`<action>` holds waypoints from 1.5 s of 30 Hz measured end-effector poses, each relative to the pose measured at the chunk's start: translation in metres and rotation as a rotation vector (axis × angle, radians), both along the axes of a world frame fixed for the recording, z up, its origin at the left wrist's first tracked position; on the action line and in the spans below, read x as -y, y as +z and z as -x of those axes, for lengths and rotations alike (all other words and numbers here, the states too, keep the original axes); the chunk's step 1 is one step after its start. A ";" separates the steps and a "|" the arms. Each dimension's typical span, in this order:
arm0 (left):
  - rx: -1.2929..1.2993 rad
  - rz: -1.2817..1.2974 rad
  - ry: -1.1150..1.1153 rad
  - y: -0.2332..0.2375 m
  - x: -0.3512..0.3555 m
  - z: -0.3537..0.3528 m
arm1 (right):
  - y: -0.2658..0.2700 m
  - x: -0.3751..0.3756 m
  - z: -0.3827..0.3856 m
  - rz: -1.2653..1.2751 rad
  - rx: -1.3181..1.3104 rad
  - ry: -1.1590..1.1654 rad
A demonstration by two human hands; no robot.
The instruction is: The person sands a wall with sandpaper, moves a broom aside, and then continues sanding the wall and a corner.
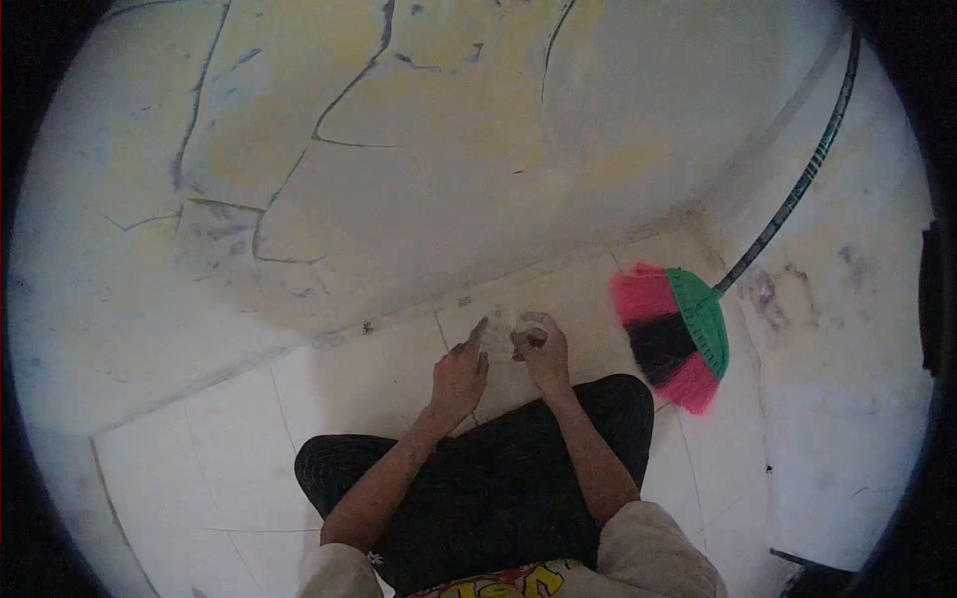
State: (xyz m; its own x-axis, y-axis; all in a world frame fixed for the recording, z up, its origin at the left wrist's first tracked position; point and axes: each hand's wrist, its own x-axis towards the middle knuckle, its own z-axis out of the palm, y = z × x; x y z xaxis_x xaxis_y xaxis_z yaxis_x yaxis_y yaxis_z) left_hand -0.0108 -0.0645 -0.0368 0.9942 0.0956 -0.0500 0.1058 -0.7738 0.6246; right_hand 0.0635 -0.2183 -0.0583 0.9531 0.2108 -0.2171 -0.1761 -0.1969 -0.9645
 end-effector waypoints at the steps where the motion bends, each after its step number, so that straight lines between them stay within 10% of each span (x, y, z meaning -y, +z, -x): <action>1: -0.036 -0.011 0.004 0.000 0.001 0.000 | -0.001 0.001 -0.001 0.025 0.020 0.024; 45: -0.014 -0.021 -0.021 0.003 0.001 0.000 | -0.007 0.000 -0.003 0.080 0.013 -0.010</action>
State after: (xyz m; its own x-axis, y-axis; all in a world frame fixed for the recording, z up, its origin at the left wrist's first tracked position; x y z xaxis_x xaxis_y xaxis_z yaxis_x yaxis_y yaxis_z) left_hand -0.0106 -0.0655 -0.0342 0.9952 0.0754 -0.0618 0.0975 -0.7889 0.6068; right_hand 0.0661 -0.2179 -0.0654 0.9580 0.1833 -0.2204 -0.1660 -0.2720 -0.9479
